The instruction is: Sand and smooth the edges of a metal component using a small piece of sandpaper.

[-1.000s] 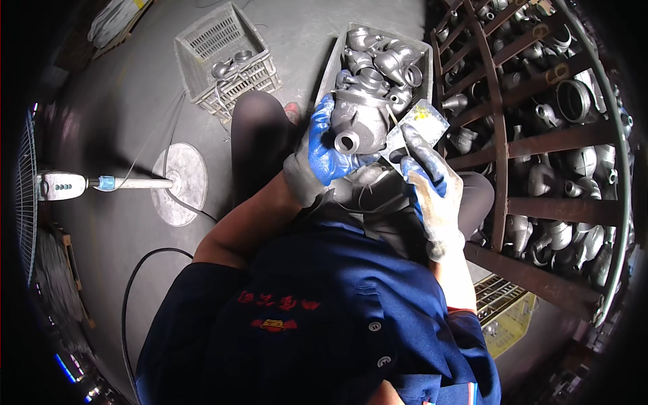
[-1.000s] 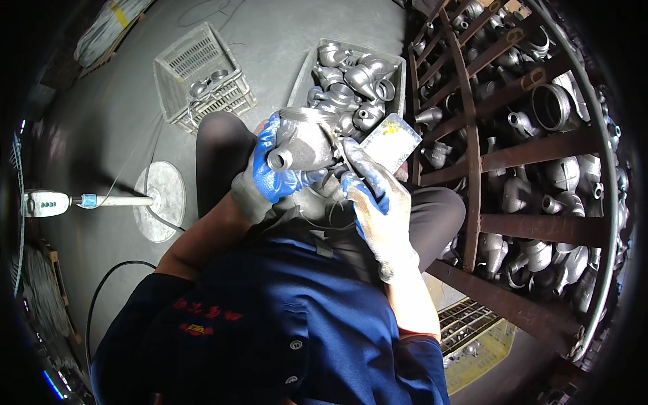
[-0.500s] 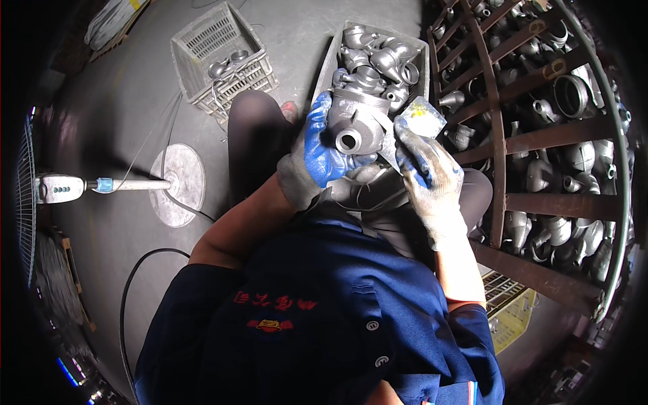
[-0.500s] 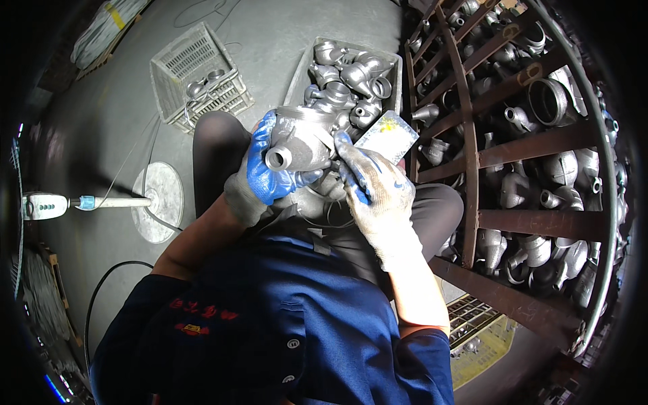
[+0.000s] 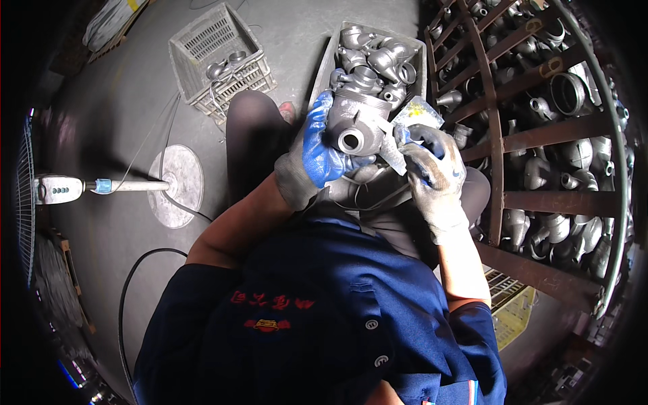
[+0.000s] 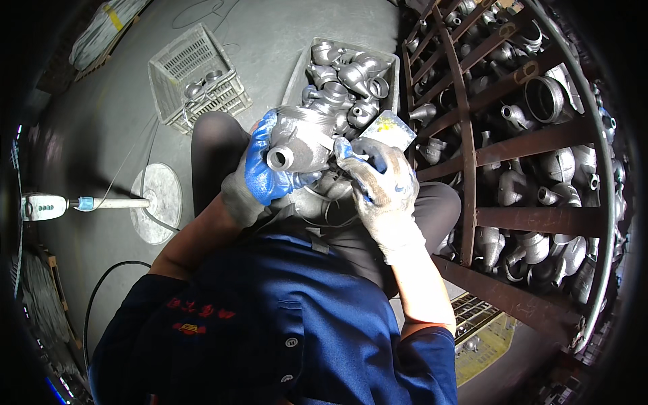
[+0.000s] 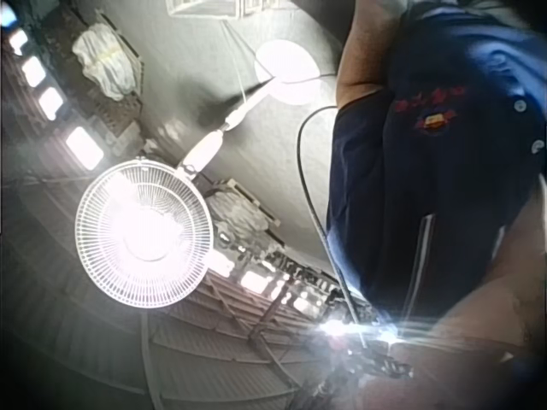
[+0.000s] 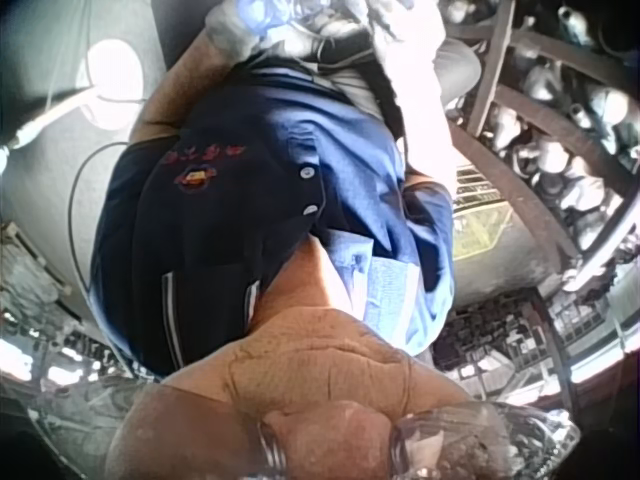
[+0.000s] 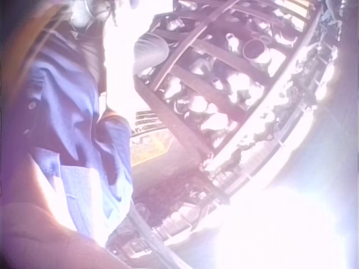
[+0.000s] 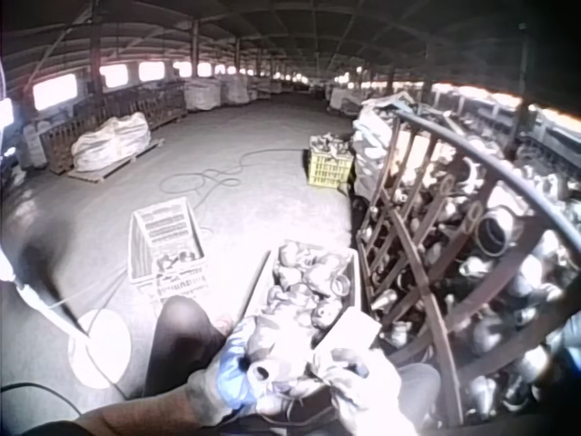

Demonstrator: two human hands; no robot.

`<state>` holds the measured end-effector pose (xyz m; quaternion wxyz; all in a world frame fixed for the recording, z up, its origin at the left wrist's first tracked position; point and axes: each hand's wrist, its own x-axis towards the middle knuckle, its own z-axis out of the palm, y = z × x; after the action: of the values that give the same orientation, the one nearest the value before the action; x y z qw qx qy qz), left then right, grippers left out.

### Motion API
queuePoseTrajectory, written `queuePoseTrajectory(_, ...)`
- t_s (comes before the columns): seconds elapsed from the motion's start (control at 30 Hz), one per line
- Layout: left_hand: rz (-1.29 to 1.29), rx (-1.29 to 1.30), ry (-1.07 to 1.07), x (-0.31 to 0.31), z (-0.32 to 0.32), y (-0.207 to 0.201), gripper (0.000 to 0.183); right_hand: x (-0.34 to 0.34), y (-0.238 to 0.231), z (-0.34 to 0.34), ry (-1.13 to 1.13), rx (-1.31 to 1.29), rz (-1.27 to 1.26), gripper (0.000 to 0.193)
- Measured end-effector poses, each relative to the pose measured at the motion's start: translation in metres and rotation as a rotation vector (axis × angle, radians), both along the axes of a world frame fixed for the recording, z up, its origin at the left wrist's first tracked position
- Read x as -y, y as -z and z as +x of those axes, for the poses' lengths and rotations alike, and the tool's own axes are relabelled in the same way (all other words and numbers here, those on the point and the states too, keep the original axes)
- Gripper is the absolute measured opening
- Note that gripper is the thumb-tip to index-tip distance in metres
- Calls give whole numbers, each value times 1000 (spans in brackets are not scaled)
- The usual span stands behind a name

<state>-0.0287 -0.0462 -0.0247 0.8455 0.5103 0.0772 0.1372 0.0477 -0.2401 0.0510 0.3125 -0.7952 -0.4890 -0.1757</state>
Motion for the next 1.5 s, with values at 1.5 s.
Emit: queuePoseTrajectory(1.5, 39, 25, -12, 3, 1, -8, 90, 14, -20, 6, -6, -310, -176, 46)
